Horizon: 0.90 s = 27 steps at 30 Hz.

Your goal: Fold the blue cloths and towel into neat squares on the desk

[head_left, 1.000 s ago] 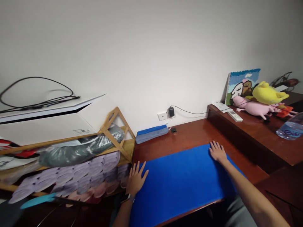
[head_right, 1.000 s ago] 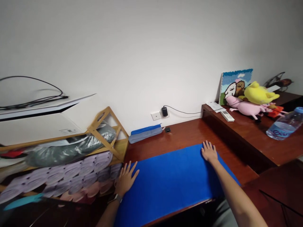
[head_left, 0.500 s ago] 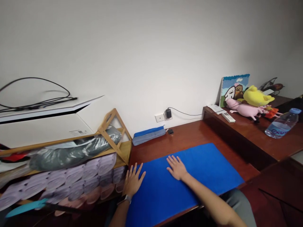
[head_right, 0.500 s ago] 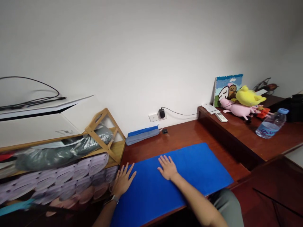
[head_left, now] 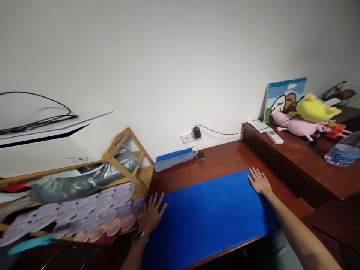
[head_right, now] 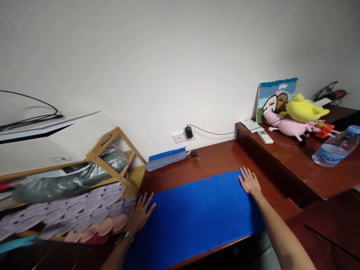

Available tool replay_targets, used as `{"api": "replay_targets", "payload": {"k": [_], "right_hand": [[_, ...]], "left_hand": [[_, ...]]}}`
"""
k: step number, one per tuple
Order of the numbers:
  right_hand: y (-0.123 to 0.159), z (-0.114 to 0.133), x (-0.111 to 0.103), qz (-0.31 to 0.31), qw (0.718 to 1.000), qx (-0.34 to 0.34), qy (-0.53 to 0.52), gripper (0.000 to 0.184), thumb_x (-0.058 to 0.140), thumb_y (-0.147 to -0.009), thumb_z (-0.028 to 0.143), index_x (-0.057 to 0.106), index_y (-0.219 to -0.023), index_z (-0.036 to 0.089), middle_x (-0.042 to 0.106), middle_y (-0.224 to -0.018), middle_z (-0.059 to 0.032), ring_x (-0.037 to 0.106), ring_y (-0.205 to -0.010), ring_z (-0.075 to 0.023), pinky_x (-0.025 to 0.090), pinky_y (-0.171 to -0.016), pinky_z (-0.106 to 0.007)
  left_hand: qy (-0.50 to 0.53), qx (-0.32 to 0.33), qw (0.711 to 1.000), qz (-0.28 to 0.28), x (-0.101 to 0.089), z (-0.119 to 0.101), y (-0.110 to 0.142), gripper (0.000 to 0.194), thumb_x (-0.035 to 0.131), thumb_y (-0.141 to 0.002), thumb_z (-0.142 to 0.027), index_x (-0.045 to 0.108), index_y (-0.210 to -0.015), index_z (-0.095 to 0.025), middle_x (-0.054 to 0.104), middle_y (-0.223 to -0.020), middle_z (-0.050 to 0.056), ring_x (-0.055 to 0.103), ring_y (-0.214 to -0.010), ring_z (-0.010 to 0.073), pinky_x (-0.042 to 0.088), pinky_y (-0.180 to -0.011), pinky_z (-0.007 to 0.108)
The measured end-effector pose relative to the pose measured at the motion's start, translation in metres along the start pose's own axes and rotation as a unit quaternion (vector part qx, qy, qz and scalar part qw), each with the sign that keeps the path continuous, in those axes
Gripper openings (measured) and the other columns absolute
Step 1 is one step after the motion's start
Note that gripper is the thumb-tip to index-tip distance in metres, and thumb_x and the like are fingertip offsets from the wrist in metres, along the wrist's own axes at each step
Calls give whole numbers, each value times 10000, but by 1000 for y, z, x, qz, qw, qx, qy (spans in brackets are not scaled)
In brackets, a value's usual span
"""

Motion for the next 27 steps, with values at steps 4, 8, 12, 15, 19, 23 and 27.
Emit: {"api": "replay_targets", "payload": {"k": [4,8,12,15,19,23,27], "right_hand": [[0,-2,5,10,1000,5,1,738,129,-1042,562,179,-1691,216,187,-1757,-40,133,-1621,-245,125,-1304,-481],[-7,-7,5,58,998,34,11,721,166,-1038,516,185,-1689,207,182,-1757,-68,154,-1617,-266,150,-1295,-523],[-8,54,-19,41,997,48,40,687,224,-1038,417,308,-1653,125,238,-1735,-122,186,-1607,-313,163,-1285,-552],[21,187,-39,-42,996,-83,12,660,238,-1050,388,354,-1634,103,311,-1703,-154,227,-1597,-312,167,-1287,-526],[106,390,-14,-6,949,-305,-84,666,268,-1065,477,342,-1645,156,336,-1695,-110,258,-1589,-291,174,-1298,-506],[159,479,21,53,912,-384,-135,666,236,-1079,502,300,-1658,178,284,-1709,-88,203,-1606,-256,143,-1311,-502],[132,413,25,44,928,-349,-121,665,245,-1075,528,280,-1664,221,279,-1709,-78,218,-1602,-256,147,-1306,-534]], "left_hand": [[10,-28,1000,-3,4,6,-2,760,362,-1026,-620,340,-1640,-173,308,-1706,189,247,-1587,372,304,-1226,574],[37,-48,998,1,1,4,2,756,331,-1039,-636,366,-1630,-166,317,-1699,191,257,-1586,353,290,-1241,555],[44,-45,998,-7,-3,-4,8,814,313,-1024,-699,325,-1646,-175,263,-1718,186,208,-1603,338,237,-1263,545],[46,-49,998,-10,-4,-6,11,825,298,-1020,-714,312,-1651,-182,243,-1724,180,206,-1604,337,219,-1268,546],[45,-50,998,-15,-4,-7,12,811,304,-1024,-697,309,-1653,-184,244,-1725,172,197,-1607,332,215,-1268,548],[41,-46,998,-30,0,-5,11,797,327,-1029,-671,327,-1645,-165,258,-1721,182,202,-1606,335,217,-1267,549],[40,-45,997,-40,3,-1,9,791,326,-1026,-678,332,-1645,-186,285,-1717,171,232,-1598,333,242,-1257,549]]}}
Point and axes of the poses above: each hand's wrist, its own y-axis away from the middle knuckle, its own x-axis out of the palm, z = x × y, the point moved 8 cm from there along -y, towards the middle knuckle
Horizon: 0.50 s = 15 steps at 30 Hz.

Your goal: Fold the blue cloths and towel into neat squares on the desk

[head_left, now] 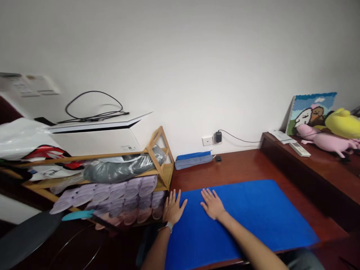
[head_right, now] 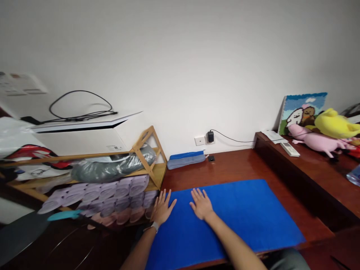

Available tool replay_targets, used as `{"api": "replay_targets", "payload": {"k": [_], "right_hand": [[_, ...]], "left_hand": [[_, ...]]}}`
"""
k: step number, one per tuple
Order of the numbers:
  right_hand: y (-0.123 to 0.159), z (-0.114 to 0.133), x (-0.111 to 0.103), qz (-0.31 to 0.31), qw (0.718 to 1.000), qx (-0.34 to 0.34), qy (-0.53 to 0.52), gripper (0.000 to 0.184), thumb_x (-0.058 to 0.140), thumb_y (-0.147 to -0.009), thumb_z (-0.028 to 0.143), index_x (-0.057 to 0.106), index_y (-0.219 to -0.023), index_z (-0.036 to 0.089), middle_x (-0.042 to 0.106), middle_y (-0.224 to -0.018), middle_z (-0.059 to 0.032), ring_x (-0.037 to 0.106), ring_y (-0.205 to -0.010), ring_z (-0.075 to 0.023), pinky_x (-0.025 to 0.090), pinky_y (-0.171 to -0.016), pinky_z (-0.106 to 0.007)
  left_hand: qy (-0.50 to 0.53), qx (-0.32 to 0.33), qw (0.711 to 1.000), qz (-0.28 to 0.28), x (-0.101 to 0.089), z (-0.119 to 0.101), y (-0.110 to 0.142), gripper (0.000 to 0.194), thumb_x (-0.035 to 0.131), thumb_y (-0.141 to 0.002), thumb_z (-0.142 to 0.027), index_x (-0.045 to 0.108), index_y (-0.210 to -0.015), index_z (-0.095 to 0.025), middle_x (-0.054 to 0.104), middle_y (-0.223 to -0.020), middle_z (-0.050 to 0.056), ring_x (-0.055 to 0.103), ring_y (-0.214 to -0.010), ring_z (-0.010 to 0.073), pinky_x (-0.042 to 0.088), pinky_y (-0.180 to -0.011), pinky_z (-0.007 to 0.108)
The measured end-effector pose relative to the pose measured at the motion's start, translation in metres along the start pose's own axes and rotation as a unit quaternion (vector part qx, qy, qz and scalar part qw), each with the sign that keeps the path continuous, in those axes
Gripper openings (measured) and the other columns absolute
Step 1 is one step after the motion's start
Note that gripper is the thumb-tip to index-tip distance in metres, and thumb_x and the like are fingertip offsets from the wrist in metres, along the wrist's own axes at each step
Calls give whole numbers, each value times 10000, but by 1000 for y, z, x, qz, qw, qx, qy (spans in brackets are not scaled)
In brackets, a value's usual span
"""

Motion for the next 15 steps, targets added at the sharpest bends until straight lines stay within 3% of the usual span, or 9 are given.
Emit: {"api": "replay_targets", "payload": {"k": [4,6,8,11,15], "right_hand": [[65,-161,-60,-19,989,126,70,654,259,-1062,518,304,-1657,253,296,-1708,-62,237,-1596,-257,169,-1296,-536],[106,-247,-89,-12,969,223,105,671,244,-1054,518,288,-1663,239,270,-1720,-52,206,-1603,-259,159,-1299,-525],[141,-316,-112,-11,945,302,124,689,211,-1052,511,249,-1675,218,243,-1731,-50,185,-1608,-257,167,-1297,-516],[168,-368,-126,-25,932,337,127,706,163,-1054,518,205,-1685,205,212,-1744,-45,160,-1615,-237,173,-1299,-479],[169,-373,-123,-38,934,334,123,714,145,-1054,528,205,-1685,200,212,-1745,-38,150,-1617,-231,148,-1307,-476]], "left_hand": [[-15,2,1000,-5,0,1,-3,793,314,-1025,-681,344,-1640,-182,310,-1709,174,255,-1590,340,258,-1251,549],[-25,7,1000,-4,0,2,-5,790,310,-1027,-673,354,-1636,-172,318,-1704,183,271,-1584,343,265,-1249,545],[-32,12,999,-3,1,2,-6,793,314,-1023,-672,364,-1631,-165,329,-1698,189,286,-1577,350,279,-1243,545],[-38,17,999,0,1,4,-9,798,316,-1013,-675,369,-1630,-172,352,-1692,176,301,-1570,357,306,-1227,546],[-48,13,999,19,2,8,-13,803,307,-1005,-663,359,-1632,-165,349,-1692,180,300,-1570,354,316,-1217,549]]}}
Point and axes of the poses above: each hand's wrist, its own y-axis away from the middle knuckle, its own x-axis out of the palm, z = x × y, the point moved 8 cm from there along -y, towards the middle knuckle
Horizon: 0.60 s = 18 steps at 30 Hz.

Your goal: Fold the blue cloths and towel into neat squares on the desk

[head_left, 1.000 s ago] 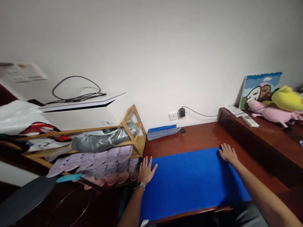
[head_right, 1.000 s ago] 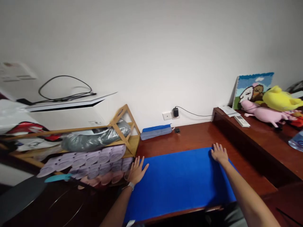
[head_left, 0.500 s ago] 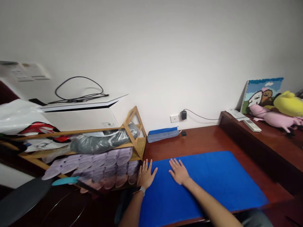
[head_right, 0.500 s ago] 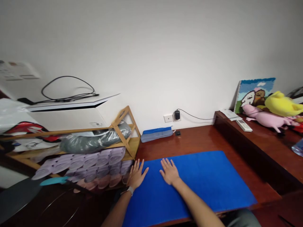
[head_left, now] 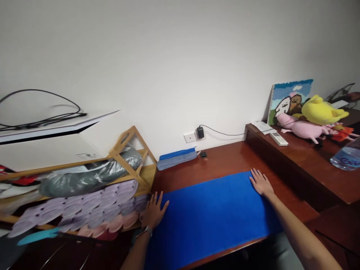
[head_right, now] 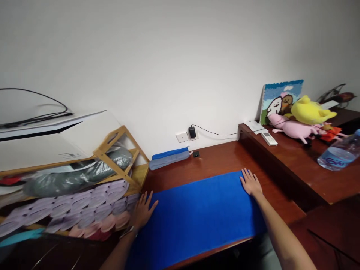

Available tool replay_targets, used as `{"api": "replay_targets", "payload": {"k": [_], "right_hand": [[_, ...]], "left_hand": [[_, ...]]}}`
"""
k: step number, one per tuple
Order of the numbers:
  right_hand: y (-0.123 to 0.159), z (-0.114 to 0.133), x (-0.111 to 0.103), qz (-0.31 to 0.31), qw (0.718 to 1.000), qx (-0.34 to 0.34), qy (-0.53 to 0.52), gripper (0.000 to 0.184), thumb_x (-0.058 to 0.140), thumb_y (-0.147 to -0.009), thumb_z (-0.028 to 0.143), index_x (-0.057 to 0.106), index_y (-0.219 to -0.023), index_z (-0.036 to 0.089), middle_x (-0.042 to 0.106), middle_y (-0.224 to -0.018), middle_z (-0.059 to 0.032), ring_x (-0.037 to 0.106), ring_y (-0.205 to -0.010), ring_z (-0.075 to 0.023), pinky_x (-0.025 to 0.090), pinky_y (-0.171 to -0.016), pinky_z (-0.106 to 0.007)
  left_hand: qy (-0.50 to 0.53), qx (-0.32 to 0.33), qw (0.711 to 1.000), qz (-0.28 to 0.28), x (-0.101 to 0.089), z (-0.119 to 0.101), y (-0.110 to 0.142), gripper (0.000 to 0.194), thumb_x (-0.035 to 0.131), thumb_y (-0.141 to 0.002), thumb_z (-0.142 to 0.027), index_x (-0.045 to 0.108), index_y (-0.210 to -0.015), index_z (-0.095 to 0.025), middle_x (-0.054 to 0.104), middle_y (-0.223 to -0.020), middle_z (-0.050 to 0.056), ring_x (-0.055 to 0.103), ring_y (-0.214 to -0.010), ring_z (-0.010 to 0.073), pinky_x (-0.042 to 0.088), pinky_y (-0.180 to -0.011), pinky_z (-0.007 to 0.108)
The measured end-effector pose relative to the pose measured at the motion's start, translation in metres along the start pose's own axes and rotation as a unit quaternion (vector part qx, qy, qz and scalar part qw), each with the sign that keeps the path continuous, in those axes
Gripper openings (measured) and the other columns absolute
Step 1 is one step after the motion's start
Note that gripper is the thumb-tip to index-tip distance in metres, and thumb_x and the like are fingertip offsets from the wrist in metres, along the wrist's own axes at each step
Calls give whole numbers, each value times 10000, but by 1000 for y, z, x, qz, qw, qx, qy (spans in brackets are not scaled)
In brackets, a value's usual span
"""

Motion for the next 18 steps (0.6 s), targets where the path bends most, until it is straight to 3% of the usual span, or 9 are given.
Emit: {"api": "replay_targets", "payload": {"k": [4,9,13,16,18], "right_hand": [[-6,-1,-10,8,999,4,-39,701,159,-1055,562,247,-1676,250,243,-1739,-23,194,-1608,-247,237,-1280,-517],[-21,-24,-20,65,992,-24,-102,633,175,-1059,539,415,-1608,335,325,-1713,-5,326,-1560,-288,369,-1195,-572],[-25,-38,-23,-7,991,-31,-126,606,207,-1056,458,477,-1580,319,399,-1683,-13,365,-1536,-281,360,-1206,-498],[-24,-40,-19,-41,985,-34,-163,575,239,-1055,430,540,-1535,330,462,-1645,-15,425,-1492,-274,379,-1190,-472],[-24,-41,-18,-44,982,-31,-182,560,251,-1059,437,560,-1515,338,454,-1649,-11,439,-1477,-266,386,-1183,-473]], "left_hand": [[-4,-1,1000,10,2,3,-3,813,302,-995,-653,335,-1641,-161,328,-1700,186,290,-1574,358,328,-1204,566],[-21,0,1000,1,0,3,-3,785,257,-997,-606,337,-1639,-162,361,-1685,189,295,-1571,362,345,-1187,584],[-47,7,997,-58,-29,-6,2,734,238,-1005,-535,437,-1584,-130,464,-1623,193,356,-1540,363,315,-1212,590],[-45,31,992,-110,-61,-39,6,677,230,-1016,-446,555,-1477,-71,538,-1544,225,466,-1456,361,339,-1213,545],[-20,60,991,-116,-77,-89,10,603,243,-1024,-384,644,-1370,-95,632,-1413,227,576,-1323,352,411,-1155,523]]}}
Point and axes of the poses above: each hand's wrist, its own y-axis away from the middle knuckle, its own x-axis out of the palm, z = x × y, the point moved 8 cm from there along -y, towards the middle knuckle
